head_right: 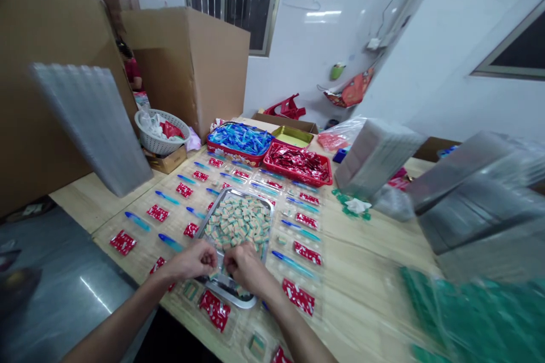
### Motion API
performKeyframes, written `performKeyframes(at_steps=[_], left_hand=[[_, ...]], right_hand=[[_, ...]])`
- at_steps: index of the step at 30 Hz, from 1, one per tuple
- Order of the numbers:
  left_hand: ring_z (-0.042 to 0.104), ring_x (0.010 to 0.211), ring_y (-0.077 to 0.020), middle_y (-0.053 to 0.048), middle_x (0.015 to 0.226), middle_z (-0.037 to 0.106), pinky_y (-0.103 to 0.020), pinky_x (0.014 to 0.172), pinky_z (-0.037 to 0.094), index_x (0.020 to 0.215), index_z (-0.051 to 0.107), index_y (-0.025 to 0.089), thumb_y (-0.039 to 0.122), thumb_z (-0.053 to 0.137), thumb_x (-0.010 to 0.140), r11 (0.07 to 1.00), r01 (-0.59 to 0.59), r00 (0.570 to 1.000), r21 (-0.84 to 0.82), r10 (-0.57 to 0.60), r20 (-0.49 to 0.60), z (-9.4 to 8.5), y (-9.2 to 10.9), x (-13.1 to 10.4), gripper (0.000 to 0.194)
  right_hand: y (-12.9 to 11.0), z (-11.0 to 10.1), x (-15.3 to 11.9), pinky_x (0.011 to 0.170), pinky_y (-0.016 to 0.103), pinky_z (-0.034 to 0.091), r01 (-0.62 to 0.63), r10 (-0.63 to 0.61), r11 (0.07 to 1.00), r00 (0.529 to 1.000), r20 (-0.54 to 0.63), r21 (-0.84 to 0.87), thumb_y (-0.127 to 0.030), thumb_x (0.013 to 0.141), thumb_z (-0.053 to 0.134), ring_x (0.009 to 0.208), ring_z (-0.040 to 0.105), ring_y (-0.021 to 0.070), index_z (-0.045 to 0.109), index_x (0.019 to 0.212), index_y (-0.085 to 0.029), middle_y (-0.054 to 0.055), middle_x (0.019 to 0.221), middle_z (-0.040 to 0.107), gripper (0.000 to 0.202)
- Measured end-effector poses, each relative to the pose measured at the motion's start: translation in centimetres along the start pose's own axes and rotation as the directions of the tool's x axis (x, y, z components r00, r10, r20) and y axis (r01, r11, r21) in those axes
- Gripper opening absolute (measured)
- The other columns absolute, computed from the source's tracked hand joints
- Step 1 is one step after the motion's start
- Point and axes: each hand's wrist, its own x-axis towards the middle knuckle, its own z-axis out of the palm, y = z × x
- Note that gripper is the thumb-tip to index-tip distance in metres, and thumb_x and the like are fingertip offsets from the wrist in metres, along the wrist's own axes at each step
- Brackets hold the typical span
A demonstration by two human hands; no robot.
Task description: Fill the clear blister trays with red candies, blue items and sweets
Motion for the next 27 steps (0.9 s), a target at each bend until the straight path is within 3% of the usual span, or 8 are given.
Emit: performKeyframes(at_steps=[4, 8, 14, 19, 27], left_hand=[[0.048, 0.051, -0.0108, 0.004, 0.051, 0.053, -0.021, 0.049, 0.035, 0.062, 0.066, 0.013, 0.008, 0.051, 0.056, 0.992, -0.050, 0.998, 0.115, 0.046, 0.045, -0.4, 0.3, 0.2, 0.016], [0.049, 0.054, -0.0110, 0.004, 0.055, 0.054, -0.021, 0.052, 0.036, 0.062, 0.066, 0.015, 0.006, 0.053, 0.058, 0.967, -0.125, 0.991, 0.221, 0.113, 0.066, -0.4, 0.1, 0.4, 0.016], [0.052, 0.070, -0.0166, -0.001, 0.070, 0.058, -0.026, 0.066, 0.039, 0.072, 0.062, 0.017, 0.003, 0.051, 0.062, 0.910, -0.169, 0.979, 0.378, 0.198, -0.040, 1.3, -1.7, 0.7, 0.020], [0.054, 0.084, -0.0197, -0.004, 0.086, 0.059, -0.029, 0.075, 0.040, 0.075, 0.057, 0.018, 0.008, 0.052, 0.068, 0.877, -0.200, 0.965, 0.436, 0.253, -0.065, 1.7, -2.1, -0.1, 0.014], [0.051, 0.066, -0.0155, 0.001, 0.068, 0.056, -0.025, 0.060, 0.034, 0.075, 0.061, 0.018, 0.003, 0.049, 0.065, 0.897, -0.190, 0.959, 0.400, 0.256, -0.120, 1.9, -2.1, -0.2, 0.022]], right_hand=[[-0.3, 0.3, 0.2, 0.081, 0.030, 0.031, 0.026, -0.023, 0.996, 0.999, 0.042, -0.086, -0.004, 0.067, 0.049, 0.073, 0.056, 0.0162, 0.066, 0.066, -0.020, 0.000, 0.064, 0.066, 0.023], [-0.4, 0.6, 0.4, 0.084, 0.032, 0.026, 0.083, -0.078, 0.987, 0.996, 0.044, -0.140, -0.002, 0.069, 0.047, 0.076, 0.057, 0.0147, 0.063, 0.069, -0.019, 0.001, 0.075, 0.067, 0.023], [-0.5, 1.6, -0.2, 0.085, 0.032, 0.024, 0.061, -0.071, 0.982, 0.996, -0.049, -0.179, 0.001, 0.069, 0.045, 0.082, 0.056, 0.0164, 0.058, 0.083, -0.017, 0.003, 0.084, 0.065, 0.027], [-0.3, 2.4, -0.6, 0.091, 0.035, 0.022, 0.039, -0.056, 0.976, 0.996, -0.076, -0.216, -0.001, 0.076, 0.045, 0.082, 0.055, 0.0163, 0.059, 0.077, -0.017, 0.003, 0.081, 0.064, 0.022], [0.2, 2.1, -1.5, 0.091, 0.037, 0.029, -0.004, -0.002, 0.999, 0.987, -0.162, -0.039, -0.002, 0.071, 0.045, 0.074, 0.054, 0.0156, 0.056, 0.070, -0.019, -0.001, 0.070, 0.061, 0.021]])
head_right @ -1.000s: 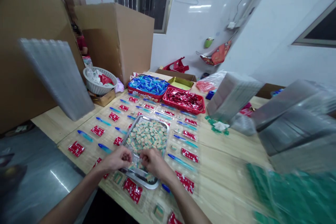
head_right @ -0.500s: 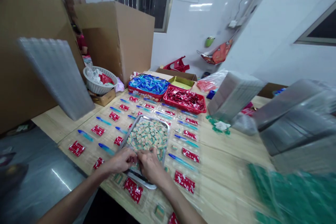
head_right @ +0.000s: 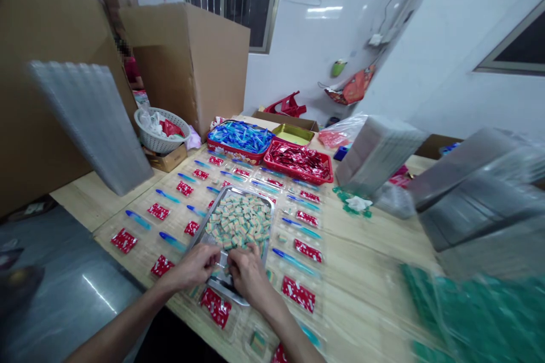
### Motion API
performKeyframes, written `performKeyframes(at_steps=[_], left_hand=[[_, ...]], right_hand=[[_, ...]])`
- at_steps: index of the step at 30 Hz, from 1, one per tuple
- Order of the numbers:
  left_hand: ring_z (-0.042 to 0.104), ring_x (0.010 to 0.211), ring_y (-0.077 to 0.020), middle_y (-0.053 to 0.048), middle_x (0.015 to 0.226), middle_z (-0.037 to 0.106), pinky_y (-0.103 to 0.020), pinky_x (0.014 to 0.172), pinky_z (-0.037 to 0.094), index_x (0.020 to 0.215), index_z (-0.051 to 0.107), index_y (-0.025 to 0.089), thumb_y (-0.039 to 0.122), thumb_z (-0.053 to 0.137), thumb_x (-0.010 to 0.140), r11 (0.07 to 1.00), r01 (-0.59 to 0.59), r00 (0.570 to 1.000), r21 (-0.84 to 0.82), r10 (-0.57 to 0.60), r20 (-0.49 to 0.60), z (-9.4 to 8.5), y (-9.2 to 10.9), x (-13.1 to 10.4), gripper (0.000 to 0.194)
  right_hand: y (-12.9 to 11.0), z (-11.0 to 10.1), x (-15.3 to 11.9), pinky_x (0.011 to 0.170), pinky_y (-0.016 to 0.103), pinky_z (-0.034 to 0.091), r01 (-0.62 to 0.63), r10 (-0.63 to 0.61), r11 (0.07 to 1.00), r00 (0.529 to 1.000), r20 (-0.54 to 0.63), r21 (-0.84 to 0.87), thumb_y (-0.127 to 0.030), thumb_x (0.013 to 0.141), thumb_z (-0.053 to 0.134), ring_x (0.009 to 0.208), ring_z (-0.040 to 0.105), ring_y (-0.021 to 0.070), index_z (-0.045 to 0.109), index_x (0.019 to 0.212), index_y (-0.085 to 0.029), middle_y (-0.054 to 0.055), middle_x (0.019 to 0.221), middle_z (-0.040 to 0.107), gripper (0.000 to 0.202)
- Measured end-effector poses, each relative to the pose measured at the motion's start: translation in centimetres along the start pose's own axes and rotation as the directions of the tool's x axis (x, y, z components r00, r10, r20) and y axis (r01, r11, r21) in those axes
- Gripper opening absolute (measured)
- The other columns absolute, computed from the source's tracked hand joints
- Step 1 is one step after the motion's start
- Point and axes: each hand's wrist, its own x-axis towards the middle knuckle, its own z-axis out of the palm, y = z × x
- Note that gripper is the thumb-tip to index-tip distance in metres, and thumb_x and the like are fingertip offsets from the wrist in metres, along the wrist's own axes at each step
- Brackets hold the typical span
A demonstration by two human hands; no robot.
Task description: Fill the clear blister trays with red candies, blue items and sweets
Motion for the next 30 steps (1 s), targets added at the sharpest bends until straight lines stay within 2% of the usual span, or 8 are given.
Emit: performKeyframes(at_steps=[6, 11, 13, 18, 22, 24, 27, 30], left_hand=[[0.049, 0.058, -0.0126, 0.002, 0.059, 0.053, -0.023, 0.056, 0.034, 0.069, 0.064, 0.016, 0.005, 0.050, 0.064, 0.984, 0.104, 0.988, -0.146, -0.118, -0.096, -0.4, 0.2, 0.7, 0.019], [0.053, 0.060, -0.0124, 0.002, 0.063, 0.055, -0.022, 0.057, 0.042, 0.078, 0.061, 0.015, 0.012, 0.053, 0.065, 0.855, 0.121, 0.925, -0.505, -0.282, -0.255, 0.2, 0.5, 1.0, 0.016], [0.055, 0.061, -0.0128, 0.001, 0.066, 0.057, -0.024, 0.059, 0.043, 0.078, 0.061, 0.014, 0.015, 0.056, 0.063, 0.767, 0.092, 0.899, -0.635, -0.339, -0.278, 0.5, 0.8, 0.9, 0.016], [0.054, 0.060, -0.0126, 0.001, 0.064, 0.060, -0.024, 0.059, 0.043, 0.069, 0.059, 0.015, 0.017, 0.060, 0.056, 0.576, 0.078, 0.883, -0.814, -0.419, -0.212, 0.4, 1.6, 0.3, 0.014], [0.054, 0.060, -0.0116, 0.002, 0.063, 0.060, -0.023, 0.059, 0.041, 0.069, 0.058, 0.016, 0.014, 0.060, 0.051, 0.513, 0.089, 0.899, -0.854, -0.410, -0.153, -0.1, 2.0, -0.1, 0.019], [0.054, 0.061, -0.0120, 0.002, 0.064, 0.060, -0.023, 0.059, 0.041, 0.071, 0.058, 0.016, 0.014, 0.062, 0.049, 0.531, 0.108, 0.913, -0.841, -0.387, -0.127, -0.1, 1.9, -0.1, 0.022], [0.054, 0.060, -0.0125, 0.001, 0.064, 0.060, -0.023, 0.058, 0.041, 0.072, 0.057, 0.016, 0.018, 0.064, 0.055, 0.650, 0.111, 0.918, -0.752, -0.357, -0.174, 0.2, 1.6, -0.2, 0.018], [0.053, 0.059, -0.0126, 0.002, 0.062, 0.057, -0.023, 0.057, 0.040, 0.070, 0.057, 0.017, 0.018, 0.057, 0.064, 0.788, 0.127, 0.907, -0.603, -0.338, -0.251, 0.3, 1.1, -0.5, 0.006]], right_hand=[[0.2, -0.2, 0.0, 0.066, 0.027, 0.039, -0.131, 0.170, 0.907, 0.983, -0.063, 0.400, -0.013, 0.068, 0.052, 0.070, 0.052, 0.0164, 0.055, 0.068, -0.019, 0.000, 0.068, 0.056, 0.007], [0.1, 1.5, 1.4, 0.056, 0.025, 0.041, -0.162, 0.287, 0.523, 0.958, 0.006, 0.837, -0.034, 0.064, 0.067, 0.056, 0.052, 0.0136, 0.053, 0.072, -0.020, -0.003, 0.062, 0.054, 0.021], [0.0, 2.1, 1.9, 0.057, 0.026, 0.043, -0.144, 0.321, 0.461, 0.947, -0.013, 0.876, -0.038, 0.060, 0.072, 0.056, 0.054, 0.0140, 0.054, 0.069, -0.020, -0.003, 0.061, 0.055, 0.027], [-0.4, 2.6, 2.3, 0.054, 0.026, 0.041, -0.142, 0.389, 0.446, 0.920, -0.049, 0.884, -0.033, 0.057, 0.073, 0.055, 0.055, 0.0148, 0.055, 0.068, -0.020, -0.002, 0.058, 0.058, 0.025], [-0.2, 2.8, 2.3, 0.054, 0.025, 0.041, -0.134, 0.369, 0.454, 0.928, -0.049, 0.881, -0.027, 0.058, 0.070, 0.056, 0.055, 0.0143, 0.056, 0.069, -0.020, -0.002, 0.061, 0.059, 0.019], [-0.1, 3.1, 2.3, 0.054, 0.025, 0.041, -0.128, 0.361, 0.486, 0.930, -0.065, 0.865, -0.027, 0.059, 0.068, 0.056, 0.055, 0.0143, 0.056, 0.069, -0.020, -0.002, 0.062, 0.059, 0.017], [0.0, 3.3, 2.0, 0.054, 0.025, 0.041, -0.142, 0.331, 0.560, 0.941, -0.063, 0.816, -0.028, 0.063, 0.065, 0.057, 0.056, 0.0149, 0.057, 0.071, -0.020, -0.002, 0.062, 0.060, 0.014], [0.3, 2.4, 1.8, 0.059, 0.027, 0.043, -0.121, 0.253, 0.730, 0.962, -0.101, 0.673, -0.025, 0.069, 0.060, 0.065, 0.058, 0.0169, 0.059, 0.073, -0.020, 0.001, 0.068, 0.063, 0.007]])
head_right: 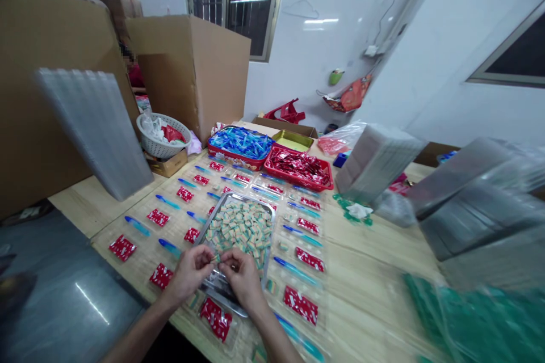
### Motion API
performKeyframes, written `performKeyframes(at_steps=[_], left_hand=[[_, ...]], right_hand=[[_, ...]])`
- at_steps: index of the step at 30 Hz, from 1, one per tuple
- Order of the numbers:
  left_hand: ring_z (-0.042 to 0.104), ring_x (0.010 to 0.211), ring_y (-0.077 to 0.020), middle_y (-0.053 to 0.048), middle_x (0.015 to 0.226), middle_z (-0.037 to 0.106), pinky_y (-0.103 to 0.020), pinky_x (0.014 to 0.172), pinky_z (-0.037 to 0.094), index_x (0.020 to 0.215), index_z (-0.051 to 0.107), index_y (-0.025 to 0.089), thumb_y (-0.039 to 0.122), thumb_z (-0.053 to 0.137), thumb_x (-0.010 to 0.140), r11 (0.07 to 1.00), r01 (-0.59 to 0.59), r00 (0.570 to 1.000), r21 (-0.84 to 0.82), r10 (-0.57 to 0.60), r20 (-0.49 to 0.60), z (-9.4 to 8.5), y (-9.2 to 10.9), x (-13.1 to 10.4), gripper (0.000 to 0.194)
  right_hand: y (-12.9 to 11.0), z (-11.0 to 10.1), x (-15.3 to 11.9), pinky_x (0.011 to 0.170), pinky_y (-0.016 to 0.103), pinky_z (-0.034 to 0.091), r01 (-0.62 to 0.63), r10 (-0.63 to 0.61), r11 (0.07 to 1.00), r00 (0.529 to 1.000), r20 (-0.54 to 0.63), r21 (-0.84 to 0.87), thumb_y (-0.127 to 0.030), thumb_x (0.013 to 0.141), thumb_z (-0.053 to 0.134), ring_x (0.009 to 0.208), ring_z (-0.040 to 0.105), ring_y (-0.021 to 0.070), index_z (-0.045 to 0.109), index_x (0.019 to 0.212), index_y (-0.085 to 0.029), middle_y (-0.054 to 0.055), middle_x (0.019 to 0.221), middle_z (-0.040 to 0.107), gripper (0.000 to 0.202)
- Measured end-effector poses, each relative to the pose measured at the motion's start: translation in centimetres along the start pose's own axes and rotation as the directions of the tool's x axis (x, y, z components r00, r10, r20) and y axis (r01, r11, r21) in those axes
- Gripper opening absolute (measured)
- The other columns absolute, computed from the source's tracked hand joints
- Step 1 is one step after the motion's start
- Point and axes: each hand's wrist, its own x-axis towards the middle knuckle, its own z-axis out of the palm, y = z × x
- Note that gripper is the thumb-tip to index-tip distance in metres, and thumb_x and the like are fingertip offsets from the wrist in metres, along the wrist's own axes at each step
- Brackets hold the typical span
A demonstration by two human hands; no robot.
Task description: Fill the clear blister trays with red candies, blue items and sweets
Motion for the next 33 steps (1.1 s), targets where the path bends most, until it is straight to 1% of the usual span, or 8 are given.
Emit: performKeyframes(at_steps=[2, 6, 10, 13, 17, 25, 29, 33], left_hand=[[0.053, 0.058, -0.0128, 0.002, 0.061, 0.055, -0.023, 0.056, 0.038, 0.068, 0.057, 0.017, 0.014, 0.054, 0.065, 0.990, -0.016, 1.000, 0.137, 0.016, 0.002, -0.3, -0.1, -0.1, 0.005], [0.052, 0.060, -0.0130, 0.002, 0.064, 0.055, -0.023, 0.057, 0.035, 0.068, 0.058, 0.017, 0.006, 0.050, 0.064, 0.919, -0.086, 0.994, 0.385, 0.055, 0.091, -0.8, 0.0, -0.5, 0.014], [0.051, 0.062, -0.0133, 0.001, 0.068, 0.055, -0.023, 0.057, 0.034, 0.070, 0.059, 0.018, 0.005, 0.049, 0.065, 0.874, -0.137, 0.987, 0.466, 0.078, 0.143, -0.6, -0.2, -0.7, 0.017], [0.050, 0.062, -0.0132, 0.001, 0.069, 0.055, -0.023, 0.057, 0.034, 0.071, 0.058, 0.018, 0.006, 0.048, 0.065, 0.873, -0.143, 0.986, 0.466, 0.085, 0.143, -0.5, -0.4, -0.7, 0.017], [0.050, 0.061, -0.0128, 0.000, 0.070, 0.055, -0.023, 0.057, 0.034, 0.072, 0.057, 0.018, 0.005, 0.048, 0.065, 0.876, -0.147, 0.985, 0.460, 0.087, 0.148, -0.6, -0.4, -0.8, 0.017], [0.051, 0.063, -0.0137, 0.000, 0.068, 0.056, -0.024, 0.058, 0.035, 0.071, 0.058, 0.017, 0.006, 0.048, 0.064, 0.876, -0.139, 0.986, 0.461, 0.079, 0.148, -0.6, -0.1, -1.0, 0.017], [0.053, 0.062, -0.0136, 0.001, 0.067, 0.055, -0.024, 0.058, 0.037, 0.069, 0.058, 0.017, 0.005, 0.049, 0.062, 0.915, -0.110, 0.990, 0.389, 0.067, 0.121, -0.7, 0.1, -1.0, 0.017], [0.055, 0.062, -0.0139, 0.002, 0.064, 0.055, -0.023, 0.058, 0.040, 0.069, 0.055, 0.017, 0.005, 0.049, 0.062, 0.969, -0.059, 0.995, 0.241, 0.039, 0.090, -0.7, 0.1, -1.0, 0.016]], right_hand=[[-0.5, -1.0, 0.2, 0.071, 0.031, 0.042, 0.090, -0.098, 0.964, 0.995, -0.022, -0.251, -0.019, 0.072, 0.055, 0.075, 0.059, 0.0186, 0.061, 0.073, -0.020, 0.002, 0.074, 0.066, 0.006], [-1.6, -2.5, 1.0, 0.083, 0.035, 0.033, 0.192, -0.212, 0.723, 0.976, 0.051, -0.664, -0.009, 0.076, 0.050, 0.089, 0.057, 0.0203, 0.065, 0.081, -0.020, 0.004, 0.088, 0.067, 0.019], [-1.9, -1.9, 1.9, 0.081, 0.034, 0.029, 0.281, -0.221, 0.532, 0.957, 0.189, -0.799, -0.009, 0.080, 0.052, 0.092, 0.053, 0.0207, 0.066, 0.089, -0.021, 0.005, 0.094, 0.063, 0.021], [-1.9, -1.2, 2.4, 0.078, 0.033, 0.028, 0.294, -0.220, 0.482, 0.952, 0.211, -0.825, -0.007, 0.080, 0.051, 0.089, 0.050, 0.0207, 0.066, 0.082, -0.020, 0.006, 0.090, 0.061, 0.020], [-2.0, -1.2, 2.2, 0.078, 0.033, 0.030, 0.295, -0.234, 0.553, 0.953, 0.194, -0.779, -0.006, 0.081, 0.049, 0.085, 0.051, 0.0192, 0.064, 0.071, -0.020, 0.004, 0.084, 0.062, 0.022], [-1.8, -1.3, 0.5, 0.082, 0.032, 0.036, 0.239, -0.203, 0.759, 0.971, 0.129, -0.605, -0.009, 0.078, 0.047, 0.081, 0.055, 0.0188, 0.062, 0.072, -0.019, 0.002, 0.075, 0.065, 0.019], [-1.6, -0.7, 0.1, 0.071, 0.028, 0.041, 0.154, -0.158, 0.885, 0.987, 0.029, -0.440, -0.012, 0.075, 0.050, 0.074, 0.057, 0.0178, 0.059, 0.069, -0.019, 0.002, 0.072, 0.063, 0.013], [-1.5, 0.1, -0.2, 0.063, 0.025, 0.041, 0.057, -0.048, 0.950, 0.998, 0.038, -0.307, -0.012, 0.070, 0.052, 0.066, 0.058, 0.0168, 0.060, 0.068, -0.018, 0.000, 0.066, 0.062, 0.011]])
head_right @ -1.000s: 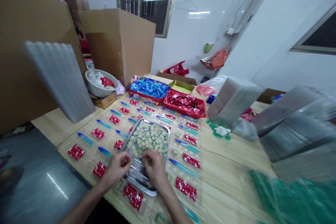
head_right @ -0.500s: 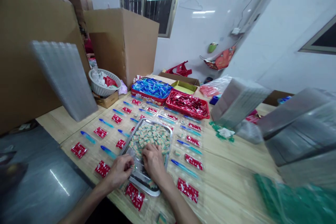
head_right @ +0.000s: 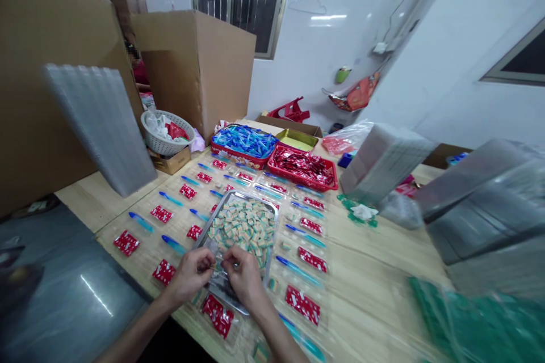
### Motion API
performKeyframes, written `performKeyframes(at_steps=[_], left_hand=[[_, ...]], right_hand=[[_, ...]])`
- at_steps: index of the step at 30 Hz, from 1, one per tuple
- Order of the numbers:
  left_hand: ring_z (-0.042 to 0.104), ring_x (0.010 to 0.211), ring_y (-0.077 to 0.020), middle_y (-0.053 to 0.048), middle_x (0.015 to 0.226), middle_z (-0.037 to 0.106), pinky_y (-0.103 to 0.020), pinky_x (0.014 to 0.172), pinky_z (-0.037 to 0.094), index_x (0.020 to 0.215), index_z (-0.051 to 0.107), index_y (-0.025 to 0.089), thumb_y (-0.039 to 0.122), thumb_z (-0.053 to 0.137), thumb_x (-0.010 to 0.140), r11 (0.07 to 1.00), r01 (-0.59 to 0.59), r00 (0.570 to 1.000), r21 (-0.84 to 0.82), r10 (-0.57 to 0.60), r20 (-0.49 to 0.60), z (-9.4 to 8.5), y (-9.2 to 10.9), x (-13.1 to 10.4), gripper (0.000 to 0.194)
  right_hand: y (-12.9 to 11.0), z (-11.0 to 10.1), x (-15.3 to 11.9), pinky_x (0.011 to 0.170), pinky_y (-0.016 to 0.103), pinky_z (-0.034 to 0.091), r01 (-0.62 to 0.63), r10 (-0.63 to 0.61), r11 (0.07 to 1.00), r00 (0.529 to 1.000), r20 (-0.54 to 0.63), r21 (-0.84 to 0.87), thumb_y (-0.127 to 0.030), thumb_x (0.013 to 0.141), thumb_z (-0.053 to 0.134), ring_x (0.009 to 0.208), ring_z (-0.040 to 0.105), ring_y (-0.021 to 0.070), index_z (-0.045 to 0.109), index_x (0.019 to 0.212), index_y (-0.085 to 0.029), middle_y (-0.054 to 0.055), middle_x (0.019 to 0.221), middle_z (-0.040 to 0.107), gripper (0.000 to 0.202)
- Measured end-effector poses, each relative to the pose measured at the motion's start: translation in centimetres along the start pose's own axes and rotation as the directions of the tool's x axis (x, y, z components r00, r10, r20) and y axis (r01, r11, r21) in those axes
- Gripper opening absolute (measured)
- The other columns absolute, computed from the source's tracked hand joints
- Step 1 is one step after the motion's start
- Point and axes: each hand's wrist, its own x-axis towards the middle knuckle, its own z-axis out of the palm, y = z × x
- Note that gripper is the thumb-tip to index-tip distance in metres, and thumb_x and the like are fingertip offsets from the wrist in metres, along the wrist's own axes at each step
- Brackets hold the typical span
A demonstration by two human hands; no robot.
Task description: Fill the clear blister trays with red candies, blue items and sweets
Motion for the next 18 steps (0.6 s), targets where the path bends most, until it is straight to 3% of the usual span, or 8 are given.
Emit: performKeyframes(at_steps=[5, 13, 18], left_hand=[[0.056, 0.064, -0.0142, 0.002, 0.069, 0.056, -0.023, 0.058, 0.042, 0.086, 0.056, 0.016, 0.003, 0.048, 0.059, 0.998, -0.018, 1.000, -0.062, 0.017, -0.010, -0.2, -0.2, -0.2, 0.031], [0.053, 0.070, -0.0164, -0.002, 0.072, 0.055, -0.027, 0.063, 0.036, 0.072, 0.058, 0.015, 0.003, 0.047, 0.060, 0.946, -0.087, 0.996, 0.311, 0.078, 0.044, -0.2, 0.3, -0.4, 0.020], [0.051, 0.070, -0.0167, -0.002, 0.074, 0.054, -0.027, 0.063, 0.035, 0.075, 0.057, 0.016, 0.007, 0.050, 0.061, 0.930, -0.064, 0.996, 0.362, 0.038, 0.079, -0.3, 0.1, -0.2, 0.019]], right_hand=[[0.2, 0.7, -0.3, 0.061, 0.024, 0.039, -0.023, 0.023, 1.000, 0.999, 0.049, -0.013, -0.009, 0.068, 0.048, 0.064, 0.057, 0.0158, 0.062, 0.068, -0.017, 0.000, 0.063, 0.061, 0.016], [-0.8, 0.7, -0.9, 0.068, 0.024, 0.037, 0.165, -0.148, 0.975, 0.982, 0.117, -0.150, -0.003, 0.057, 0.046, 0.075, 0.054, 0.0155, 0.059, 0.081, -0.017, 0.001, 0.078, 0.059, 0.031], [-0.8, 1.2, -0.6, 0.058, 0.022, 0.030, 0.103, -0.078, 0.976, 0.987, 0.138, -0.192, -0.005, 0.059, 0.049, 0.064, 0.047, 0.0129, 0.054, 0.076, -0.017, -0.002, 0.069, 0.052, 0.022]])
